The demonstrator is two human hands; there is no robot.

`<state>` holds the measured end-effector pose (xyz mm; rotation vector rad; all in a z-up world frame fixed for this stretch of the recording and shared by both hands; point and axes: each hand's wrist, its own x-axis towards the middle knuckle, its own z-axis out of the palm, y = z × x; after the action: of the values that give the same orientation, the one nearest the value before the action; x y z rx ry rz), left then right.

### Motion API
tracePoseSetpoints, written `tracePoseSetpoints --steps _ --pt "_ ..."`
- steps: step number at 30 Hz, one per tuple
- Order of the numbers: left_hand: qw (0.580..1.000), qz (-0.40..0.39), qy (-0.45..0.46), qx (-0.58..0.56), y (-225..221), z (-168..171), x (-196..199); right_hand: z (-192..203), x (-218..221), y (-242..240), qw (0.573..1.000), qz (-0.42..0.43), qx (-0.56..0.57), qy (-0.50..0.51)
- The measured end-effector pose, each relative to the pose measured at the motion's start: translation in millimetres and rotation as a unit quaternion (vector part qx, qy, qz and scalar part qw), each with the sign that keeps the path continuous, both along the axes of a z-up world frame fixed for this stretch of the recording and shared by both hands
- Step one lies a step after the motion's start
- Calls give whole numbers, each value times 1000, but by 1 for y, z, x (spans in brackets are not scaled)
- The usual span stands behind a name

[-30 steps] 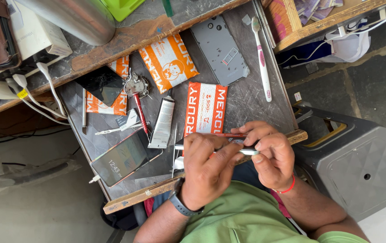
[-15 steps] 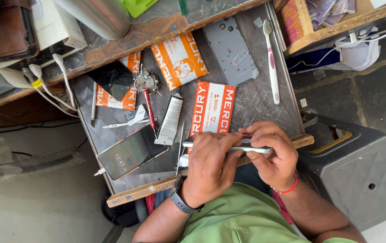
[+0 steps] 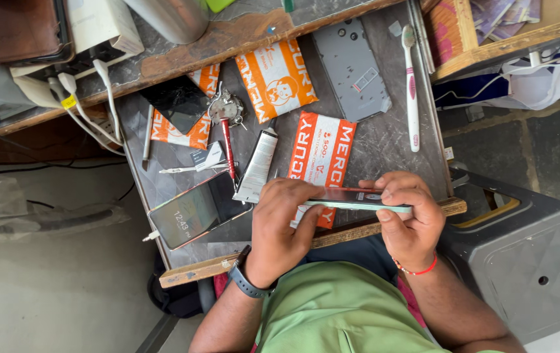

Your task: The person is repairing a smartphone by manipulating its internal components and casing. They use a red screwdriver to adjust parts inside the phone, then place the device into a branded cardboard box. The person also handles a pair of scissors and a plastic bag containing small items, organizing them on the workbench.

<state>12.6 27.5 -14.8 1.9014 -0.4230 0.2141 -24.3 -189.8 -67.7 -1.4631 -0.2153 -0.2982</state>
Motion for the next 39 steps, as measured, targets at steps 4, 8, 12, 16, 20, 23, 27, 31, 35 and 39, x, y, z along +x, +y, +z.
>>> tracePoseSetpoints --steps 4,8,12,16,20,23,27,31,35,39 --pt "995 14 52 -82 -2 -14 -9 -3 -1 1 1000 0 -5 -4" --pt "990 35 81 -106 -9 -22 -15 -4 -2 1 1000 -1 -3 -9" --pt "984 43 110 -131 -12 -24 -17 -7 -5 1 1000 -3 23 -2" --pt "984 47 100 -137 -6 -26 -17 -10 -3 -1 997 1 79 12" --pt "905 -3 237 -353 7 -37 -22 -7 -2 -13 981 30 181 62" --pt "908 -13 225 -354 14 -44 -29 -6 -3 -19 967 37 228 109" --pt "948 19 135 -288 8 -46 -33 -8 -4 -22 939 43 297 166" --pt "959 74 122 -245 0 -38 -29 -9 -3 -23 924 41 327 194" --pt "984 85 79 -134 1 -32 -25 -2 3 -23 904 26 354 237" --pt "972 92 130 -171 2 -42 -32 0 4 -24 895 26 358 266"
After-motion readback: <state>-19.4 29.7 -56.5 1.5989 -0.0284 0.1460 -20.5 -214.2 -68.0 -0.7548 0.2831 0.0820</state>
